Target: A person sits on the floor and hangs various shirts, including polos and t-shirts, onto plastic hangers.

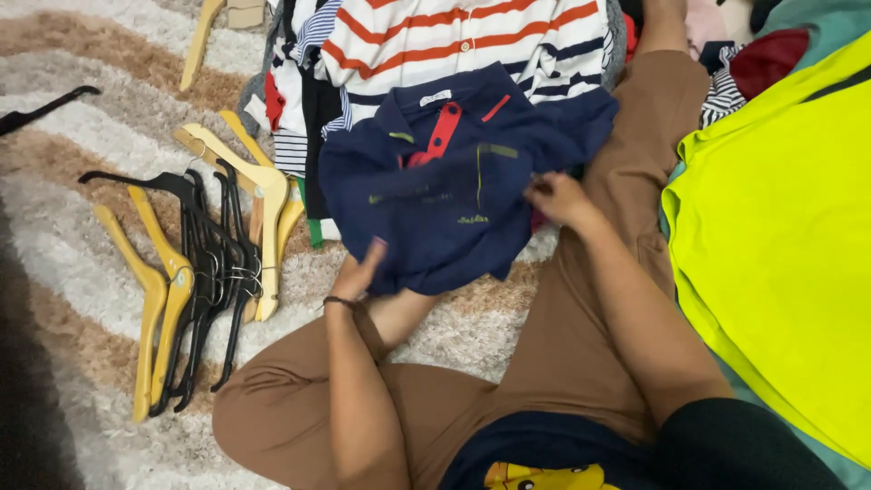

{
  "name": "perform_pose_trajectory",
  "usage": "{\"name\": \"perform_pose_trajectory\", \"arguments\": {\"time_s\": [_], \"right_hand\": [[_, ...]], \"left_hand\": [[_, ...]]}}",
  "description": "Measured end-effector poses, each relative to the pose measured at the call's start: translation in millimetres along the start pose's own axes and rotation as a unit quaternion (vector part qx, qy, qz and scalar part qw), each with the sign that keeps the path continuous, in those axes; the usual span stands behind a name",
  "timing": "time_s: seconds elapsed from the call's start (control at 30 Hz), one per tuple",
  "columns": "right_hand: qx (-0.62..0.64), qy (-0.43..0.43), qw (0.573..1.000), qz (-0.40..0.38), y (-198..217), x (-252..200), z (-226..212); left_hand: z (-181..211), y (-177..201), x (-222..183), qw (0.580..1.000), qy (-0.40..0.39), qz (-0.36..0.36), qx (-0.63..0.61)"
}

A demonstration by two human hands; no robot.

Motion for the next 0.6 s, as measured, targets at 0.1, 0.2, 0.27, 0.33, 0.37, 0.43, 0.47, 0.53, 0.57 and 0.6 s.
{"name": "perform_pose_trajectory", "arguments": {"time_s": [0.1, 0.2, 0.27, 0.33, 0.37, 0.43, 0.47, 0.53, 0.57, 0.6], "right_hand": [[-0.136, -0.052, 0.982, -0.118, -40, 17, 25], [-0.026, 0.005, 0.991, -0.134, -32, 1, -5], [0.139, -0.029, 0.977, -0.161, 0, -13, -31], [0.3, -0.063, 0.934, -0.186, 31, -30, -42], [0.358, -0.024, 0.898, -0.256, 45, -39, -43], [0.411, 0.015, 0.852, -0.323, 53, -40, -21], [0.393, 0.032, 0.848, -0.355, 45, -32, 0], [0.373, 0.048, 0.841, -0.388, 31, -21, 19], [0.331, -0.009, 0.872, -0.362, 26, -17, 20], [0.286, -0.065, 0.896, -0.333, 21, -13, 21]], "left_hand": [[19, -5, -21, 0.995, 0.008, -0.07, 0.067], [24, 6, -17, 0.998, -0.065, -0.009, 0.01], [-7, 15, -4, 0.995, -0.077, -0.001, -0.06], [-13, 25, -15, 0.988, -0.087, 0.009, -0.13], [-1, 28, -33, 0.977, -0.081, -0.032, -0.197], [-4, 42, -49, 0.959, -0.074, -0.073, -0.264], [-18, 52, -49, 0.956, -0.06, -0.118, -0.263], [-16, 61, -51, 0.95, -0.045, -0.163, -0.262], [-4, 60, -52, 0.979, 0.028, -0.133, -0.153], [8, 60, -54, 0.989, 0.101, -0.1, -0.041]]}}
Point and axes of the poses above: each hand's wrist, its own x-axis towards the middle knuckle, its own y-axis out of the back of the hand, z = x × y, the point moved 2 cm from there along x, towards the middle knuckle, and after that the axes turned 10 degrees about -x, right-handed, at the moved point
